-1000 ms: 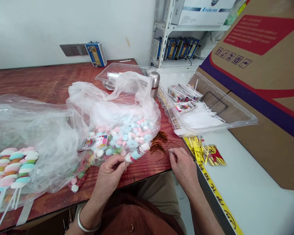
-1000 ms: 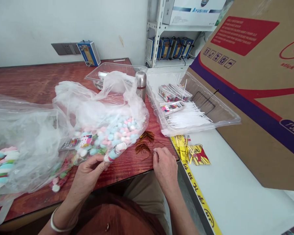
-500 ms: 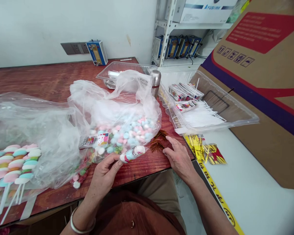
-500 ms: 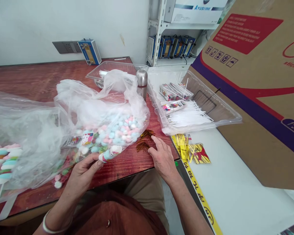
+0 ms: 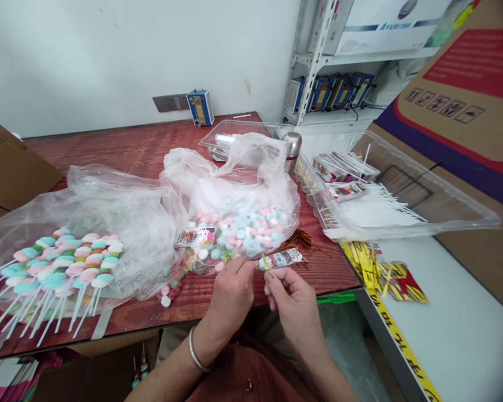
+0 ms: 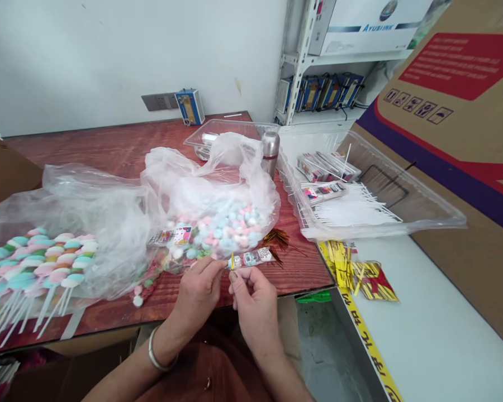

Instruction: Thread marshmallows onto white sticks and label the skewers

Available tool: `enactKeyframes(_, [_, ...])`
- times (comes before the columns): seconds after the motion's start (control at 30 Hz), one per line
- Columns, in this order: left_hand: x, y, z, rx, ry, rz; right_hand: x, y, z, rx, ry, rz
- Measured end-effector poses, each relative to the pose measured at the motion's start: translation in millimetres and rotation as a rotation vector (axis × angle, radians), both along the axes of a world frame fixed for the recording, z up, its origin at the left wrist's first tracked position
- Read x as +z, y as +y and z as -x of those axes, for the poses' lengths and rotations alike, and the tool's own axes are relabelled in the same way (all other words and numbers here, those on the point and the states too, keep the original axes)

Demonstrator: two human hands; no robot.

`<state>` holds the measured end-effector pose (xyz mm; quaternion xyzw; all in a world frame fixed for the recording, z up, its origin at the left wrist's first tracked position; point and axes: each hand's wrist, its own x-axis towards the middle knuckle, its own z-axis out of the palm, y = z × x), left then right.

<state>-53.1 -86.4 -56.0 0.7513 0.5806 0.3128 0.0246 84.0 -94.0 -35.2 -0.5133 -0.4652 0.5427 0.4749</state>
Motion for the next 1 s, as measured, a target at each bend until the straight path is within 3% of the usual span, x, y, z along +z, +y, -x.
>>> enactKeyframes(0.23, [-3.5,-5,0,-0.045,-0.028,-0.106,-19.5,2,15,-0.021,0.153,0.093])
enactKeyframes(0.4, [-5.4,-8,0,-0.072,-0.09,-0.098,-20.9,0,14,-0.019,0.134,0.087])
enactKeyframes(0.53, [-1.8,-3,-5,0.002,-0.448,0.133,-19.4,2,13,-0.036,-0.051,0.015])
enactKeyframes(0.67, [-1.9,4,-13,0.03,-1.094,0.484,-22.1,5,15,-0.109,-0.324,-0.159])
enactKeyframes(0.8, [-3.6,8,-23,0.05,-1.599,0.675,-23.4,8,18,-0.167,-0.314,-0.184])
enactKeyframes(0.93, [-3.6,7,-27,0.005,-1.68,0.718,-19.8,12,14,-0.052,-0.317,-0.141])
enactKeyframes(1.0, [-4.4,6,-24,-0.03,-1.525,0.669,-18.5,13,9,-0.022,-0.417,-0.183])
